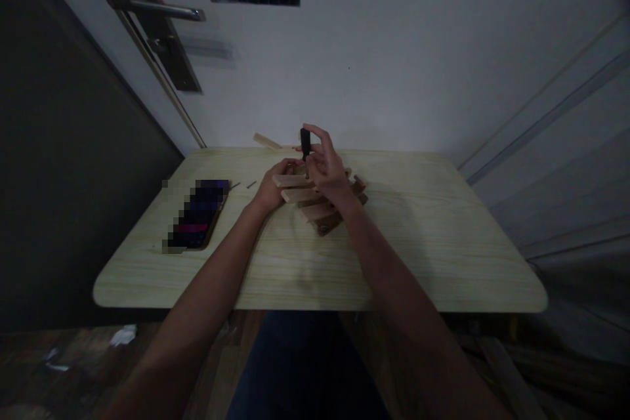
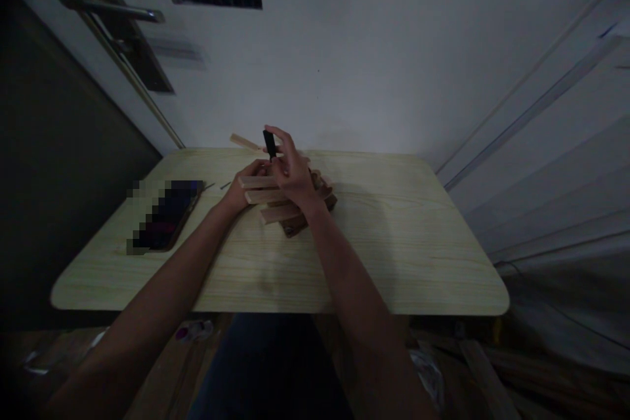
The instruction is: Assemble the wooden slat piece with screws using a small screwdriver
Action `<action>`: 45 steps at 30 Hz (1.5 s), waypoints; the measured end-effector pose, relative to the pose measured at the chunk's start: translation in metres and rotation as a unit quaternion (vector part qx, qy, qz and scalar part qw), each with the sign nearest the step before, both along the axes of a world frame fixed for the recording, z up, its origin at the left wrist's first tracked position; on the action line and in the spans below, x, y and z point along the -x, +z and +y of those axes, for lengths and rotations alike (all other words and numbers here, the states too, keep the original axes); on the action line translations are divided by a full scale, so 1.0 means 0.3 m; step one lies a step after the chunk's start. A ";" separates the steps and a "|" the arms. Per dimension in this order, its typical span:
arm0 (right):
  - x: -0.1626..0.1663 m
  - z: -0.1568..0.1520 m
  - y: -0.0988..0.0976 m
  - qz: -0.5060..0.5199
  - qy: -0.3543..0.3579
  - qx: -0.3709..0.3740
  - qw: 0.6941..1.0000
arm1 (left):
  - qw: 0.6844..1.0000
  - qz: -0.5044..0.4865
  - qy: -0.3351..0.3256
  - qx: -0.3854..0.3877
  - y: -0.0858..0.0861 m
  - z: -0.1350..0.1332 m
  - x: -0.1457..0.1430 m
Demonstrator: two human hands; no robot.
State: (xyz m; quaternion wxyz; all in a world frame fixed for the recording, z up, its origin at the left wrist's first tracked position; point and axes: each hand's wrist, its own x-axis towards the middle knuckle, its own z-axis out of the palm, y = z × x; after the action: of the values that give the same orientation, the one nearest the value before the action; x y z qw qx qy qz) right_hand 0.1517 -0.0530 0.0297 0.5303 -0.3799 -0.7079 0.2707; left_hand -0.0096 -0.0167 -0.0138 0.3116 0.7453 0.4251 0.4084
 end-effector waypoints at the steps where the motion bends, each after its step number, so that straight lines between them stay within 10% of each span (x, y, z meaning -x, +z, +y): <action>1: 0.001 -0.001 0.002 0.002 0.008 0.003 1.000 | 1.000 0.001 0.001 0.000 0.000 0.000 0.000; 45: -0.005 0.019 -0.016 -0.016 -0.017 -0.047 0.999 | 1.000 0.012 -0.001 -0.006 0.010 -0.008 0.001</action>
State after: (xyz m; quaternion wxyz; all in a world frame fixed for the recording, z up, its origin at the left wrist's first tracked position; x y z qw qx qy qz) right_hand 0.1533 -0.0473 0.0251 0.5406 -0.3708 -0.7218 0.2220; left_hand -0.0100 -0.0190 -0.0107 0.3024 0.7522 0.4257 0.4019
